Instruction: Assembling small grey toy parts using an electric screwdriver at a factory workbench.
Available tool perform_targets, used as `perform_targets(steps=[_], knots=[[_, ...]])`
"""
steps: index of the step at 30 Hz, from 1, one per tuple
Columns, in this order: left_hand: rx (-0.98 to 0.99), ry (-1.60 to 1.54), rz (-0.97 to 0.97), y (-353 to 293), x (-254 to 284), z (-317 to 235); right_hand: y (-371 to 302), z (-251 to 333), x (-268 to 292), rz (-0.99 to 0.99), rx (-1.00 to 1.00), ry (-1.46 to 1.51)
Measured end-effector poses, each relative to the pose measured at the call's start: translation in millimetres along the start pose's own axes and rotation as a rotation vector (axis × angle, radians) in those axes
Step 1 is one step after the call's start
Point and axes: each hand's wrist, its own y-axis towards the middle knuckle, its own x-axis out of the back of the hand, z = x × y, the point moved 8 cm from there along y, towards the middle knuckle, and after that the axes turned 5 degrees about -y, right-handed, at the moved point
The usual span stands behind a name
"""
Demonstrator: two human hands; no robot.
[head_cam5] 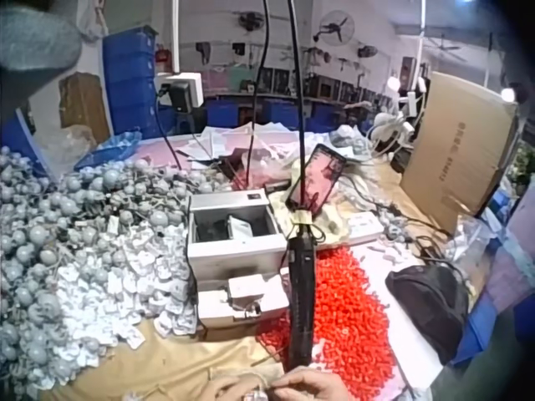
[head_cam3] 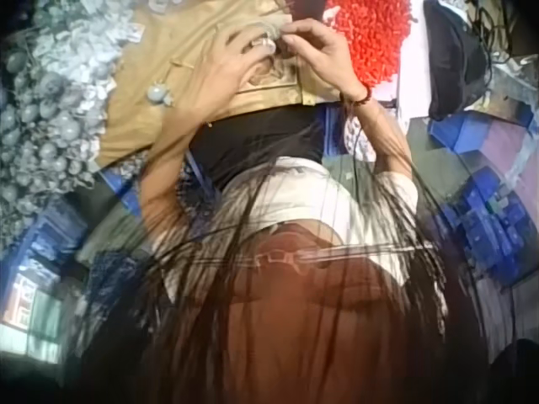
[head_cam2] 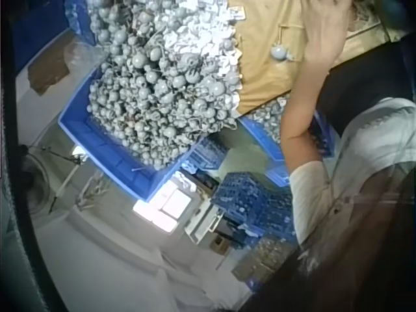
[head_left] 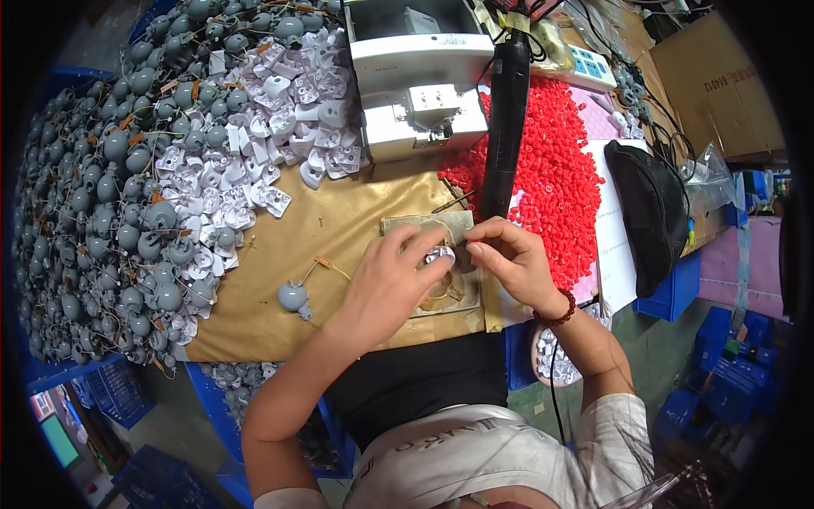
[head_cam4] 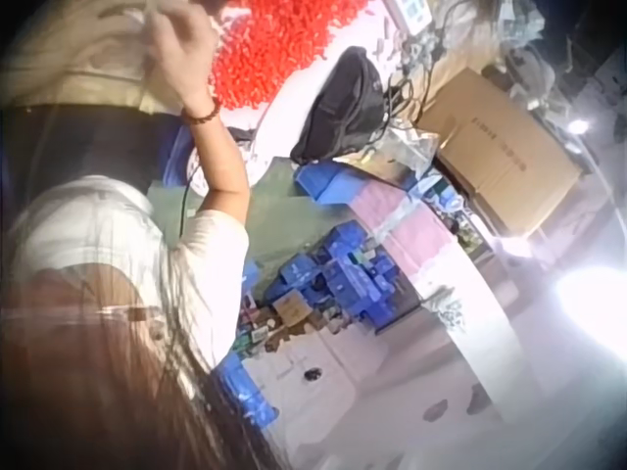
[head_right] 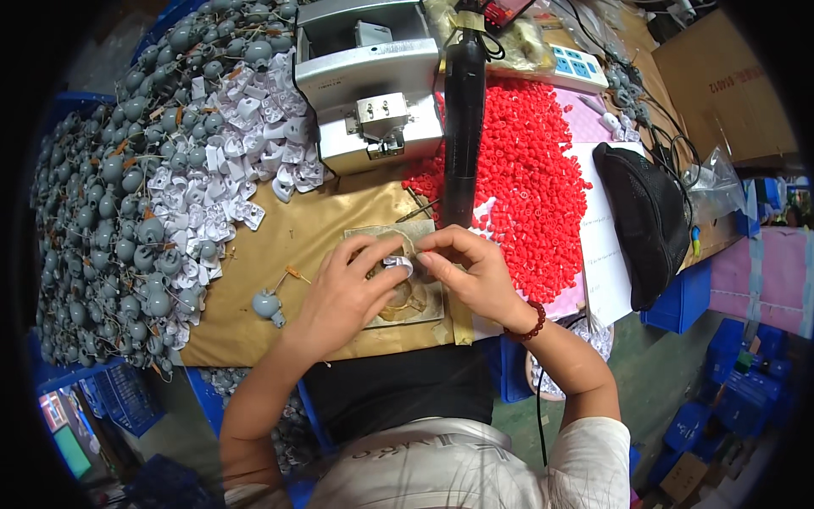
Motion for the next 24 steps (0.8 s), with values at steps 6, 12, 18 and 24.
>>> perform_targets(steps=[6,12,18,24], knots=[[0.084,-0.021,0.096,4,-5,11,-3,1,2,-0.057,0.055,-0.049],[0.321,-0.083,-0.025,-12,-8,23,-1,29,-11,-0.036,0.421,-0.438],[0.362,-0.127,-0.117,-17,5,22,-3,44,-47,0.020,0.822,-0.898],[0.615,0.188,-0.287,-100,70,49,-5,36,-55,0.114,0.859,-0.992]])
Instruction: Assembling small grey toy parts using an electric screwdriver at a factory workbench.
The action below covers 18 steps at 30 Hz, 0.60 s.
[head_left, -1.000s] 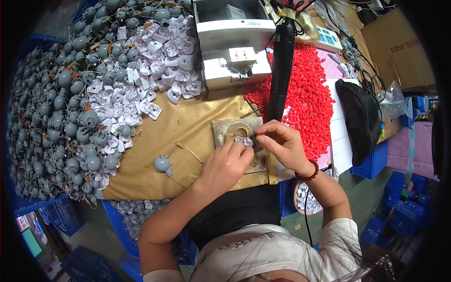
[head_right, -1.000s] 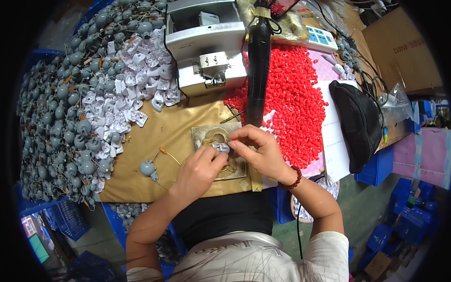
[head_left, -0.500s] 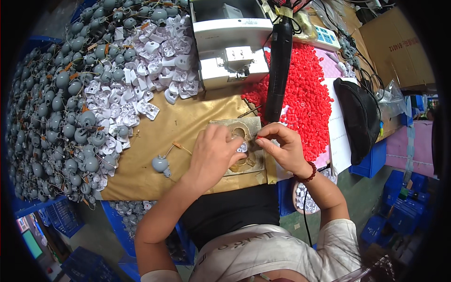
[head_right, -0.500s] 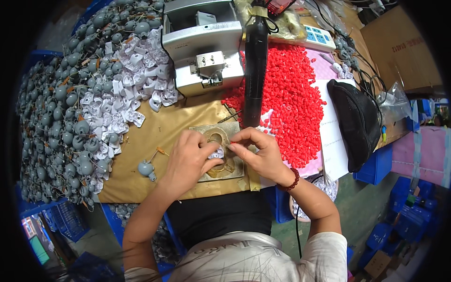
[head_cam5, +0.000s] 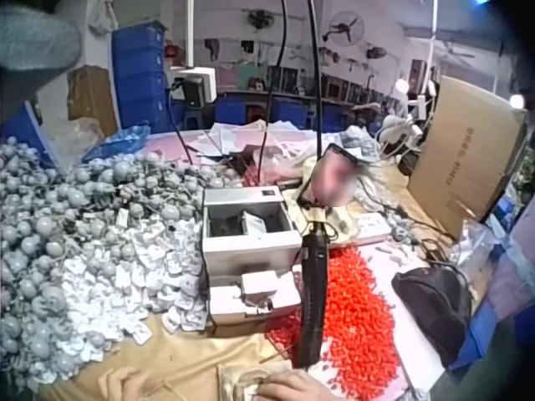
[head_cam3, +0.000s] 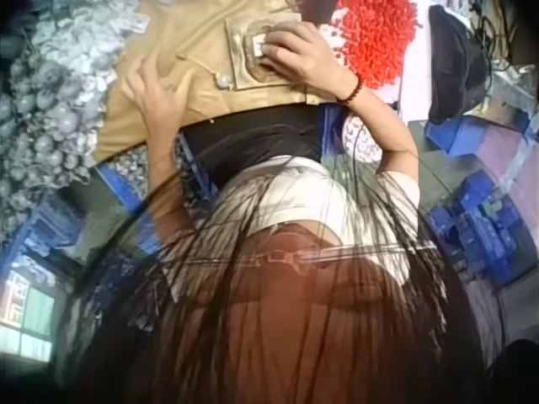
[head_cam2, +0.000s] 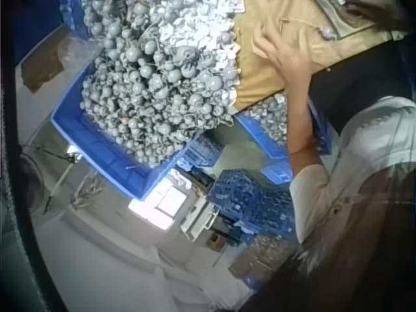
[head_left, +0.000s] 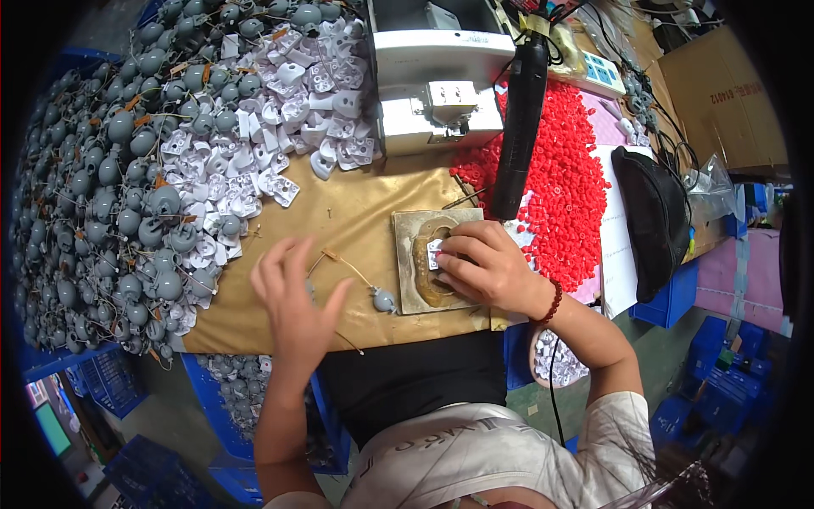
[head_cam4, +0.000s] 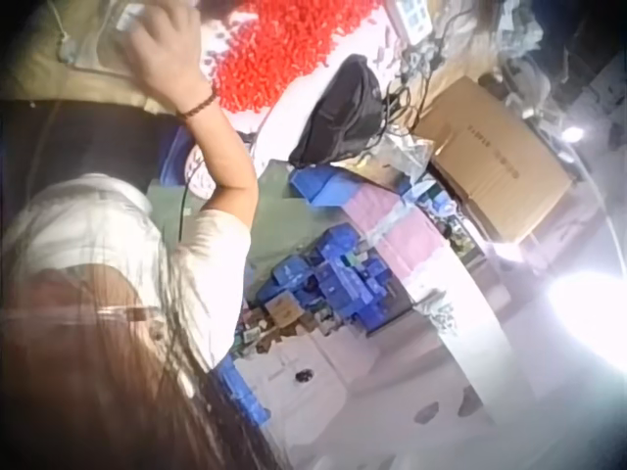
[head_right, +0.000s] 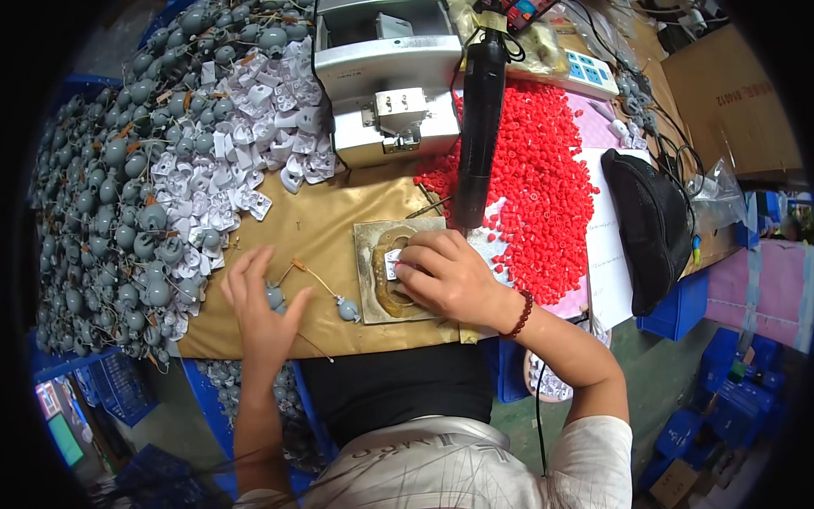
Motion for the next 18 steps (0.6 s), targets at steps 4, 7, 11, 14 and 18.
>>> perform_targets(steps=[4,7,11,14,18], knots=[[0.129,-0.033,0.036,-33,-8,43,5,2,3,0.039,-0.070,-0.005],[0.114,-0.157,0.004,-42,-8,41,0,-2,1,0.015,-0.093,0.040],[-0.114,-0.375,-0.024,-45,22,-24,6,9,15,-0.067,-0.103,0.234],[-0.228,-0.601,0.119,-43,22,-71,22,38,15,0.092,-0.069,0.567],[-0.176,-0.713,0.075,-37,13,-73,8,44,-3,0.350,-0.402,1.056]])
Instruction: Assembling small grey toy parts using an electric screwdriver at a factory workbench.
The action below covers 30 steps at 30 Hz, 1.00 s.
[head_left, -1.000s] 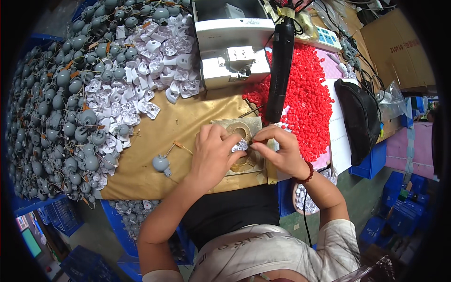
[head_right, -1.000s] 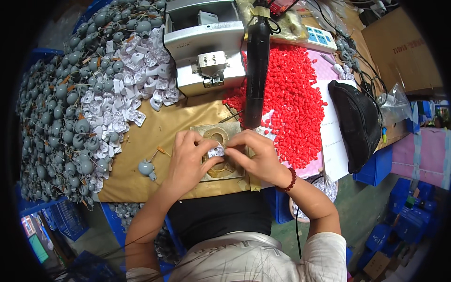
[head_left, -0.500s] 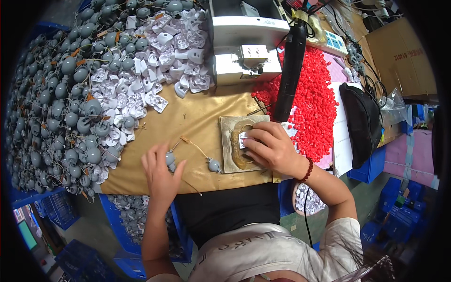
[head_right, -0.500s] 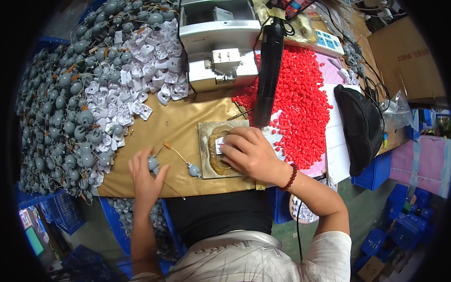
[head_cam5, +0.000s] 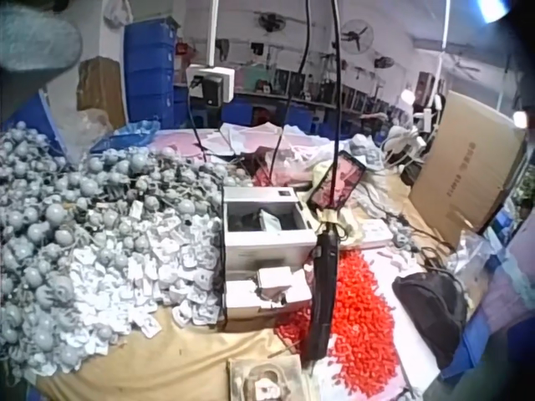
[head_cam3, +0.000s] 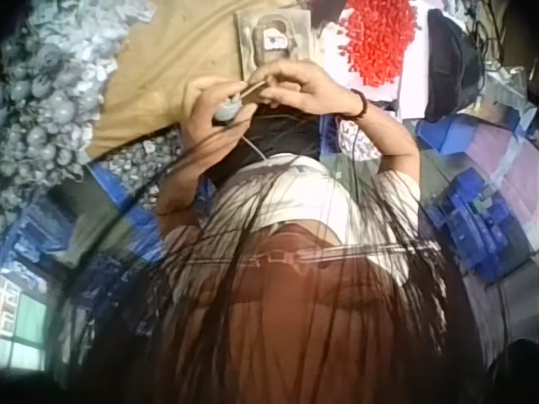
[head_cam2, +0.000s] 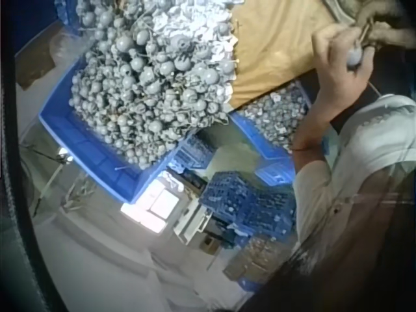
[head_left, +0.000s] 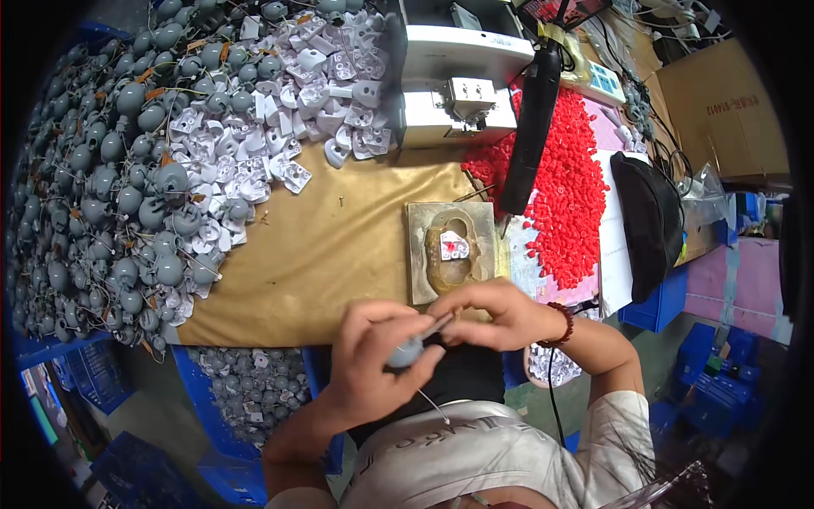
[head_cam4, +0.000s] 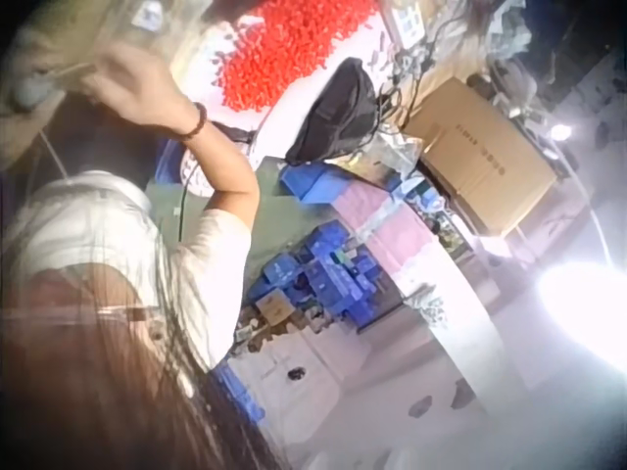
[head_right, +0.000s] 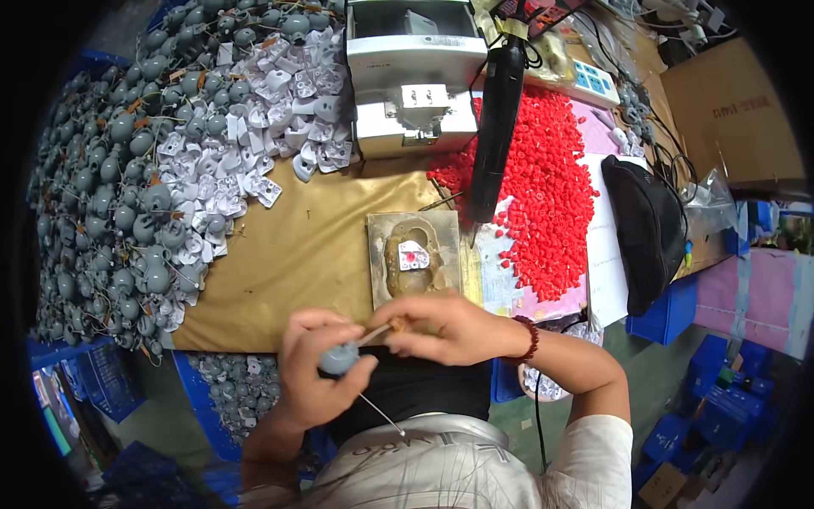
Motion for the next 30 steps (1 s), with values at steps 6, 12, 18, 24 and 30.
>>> perform_targets(steps=[6,12,18,24,30], knots=[[0.153,0.075,0.005,1,-23,45,-7,0,36,-0.233,0.022,-0.442],[0.054,0.271,-0.005,17,-45,55,-3,-8,36,-0.263,0.221,-0.991],[0.047,0.310,0.032,22,-53,58,5,-7,34,-0.221,0.230,-1.130],[0.054,0.333,0.075,23,-56,56,9,-1,31,-0.096,0.173,-1.244],[-0.060,0.653,0.110,32,-62,44,3,-4,40,0.022,-0.010,-1.212]])
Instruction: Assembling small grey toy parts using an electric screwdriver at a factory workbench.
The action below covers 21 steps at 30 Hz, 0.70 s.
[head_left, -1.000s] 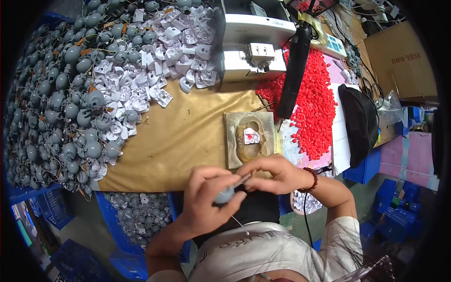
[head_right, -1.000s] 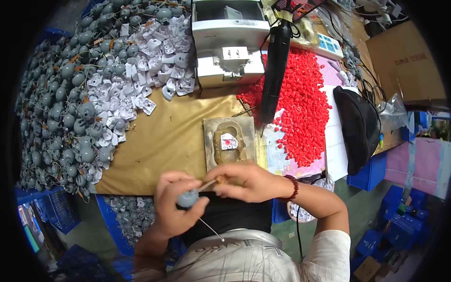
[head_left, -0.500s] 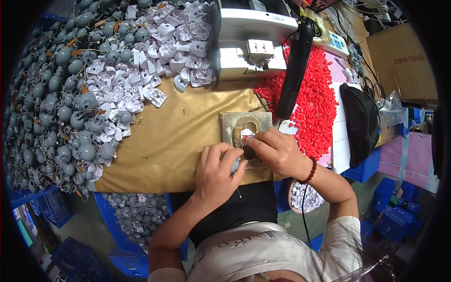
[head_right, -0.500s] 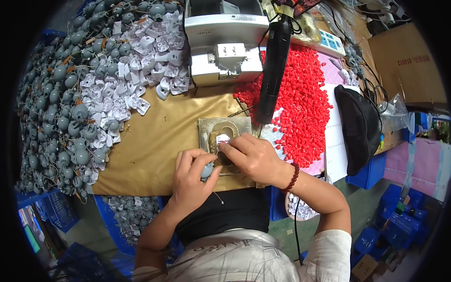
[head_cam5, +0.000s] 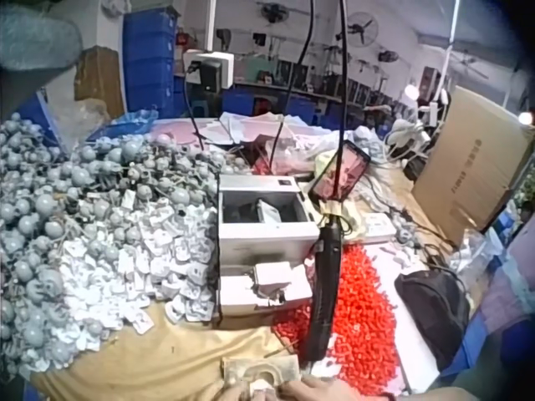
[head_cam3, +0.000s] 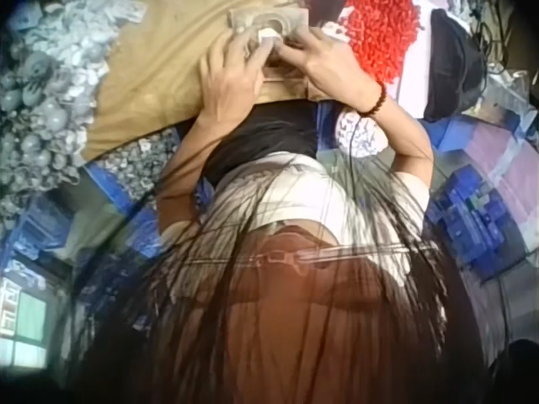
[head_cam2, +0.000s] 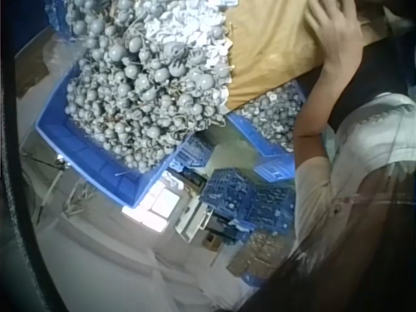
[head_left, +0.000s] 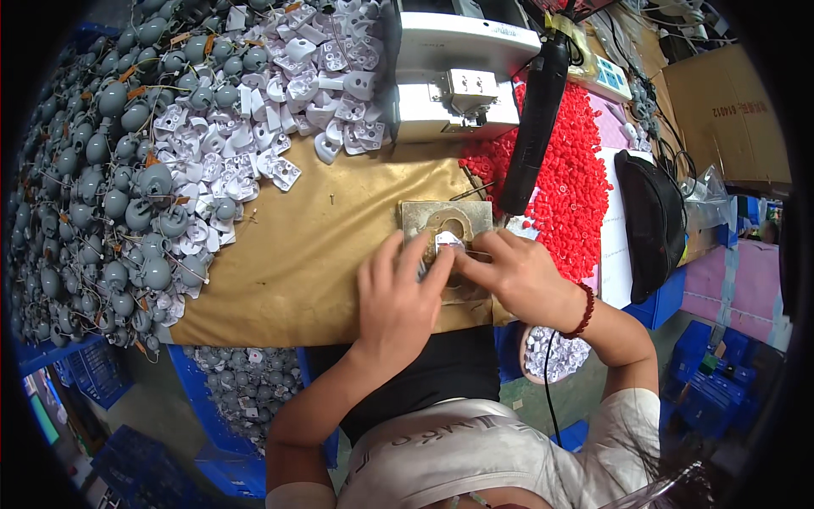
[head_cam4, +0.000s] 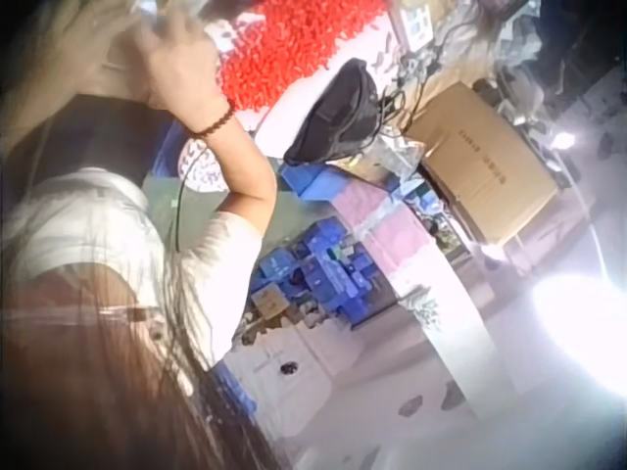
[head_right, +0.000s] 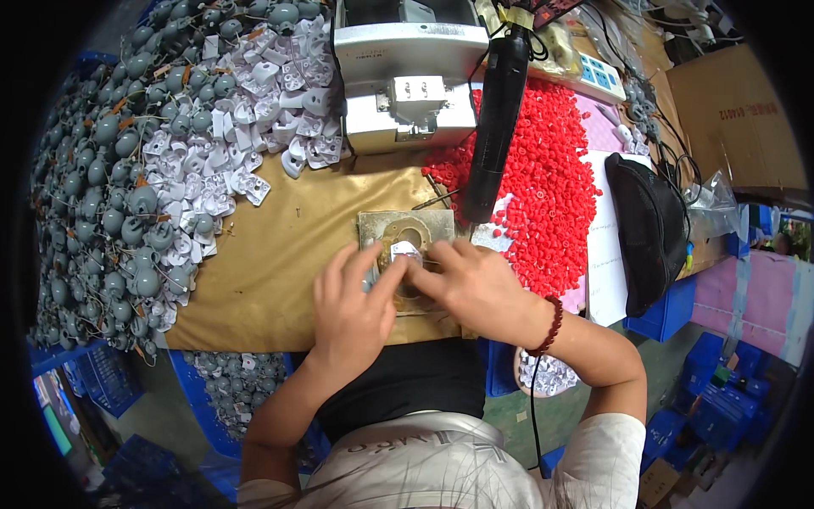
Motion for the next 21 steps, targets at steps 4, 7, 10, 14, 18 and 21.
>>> perform_targets(steps=[4,7,10,14,18,21], knots=[[-0.072,0.092,0.075,-5,-17,-3,-23,-35,-6,0.273,-0.286,0.365],[-0.100,0.091,0.066,-4,-17,-4,-41,-68,-8,0.072,-0.303,0.586],[-0.122,0.092,0.057,-3,-18,-4,-55,-87,-24,-0.116,-0.561,1.150],[-0.152,0.124,0.064,-3,-20,-5,-31,-78,-25,-0.458,-0.397,1.550],[-0.163,0.138,0.068,-3,-18,-6,-16,-70,-34,-0.436,-0.457,1.907],[-0.168,0.137,0.073,-4,-18,-5,-9,-68,-40,-0.331,-0.567,1.888]])
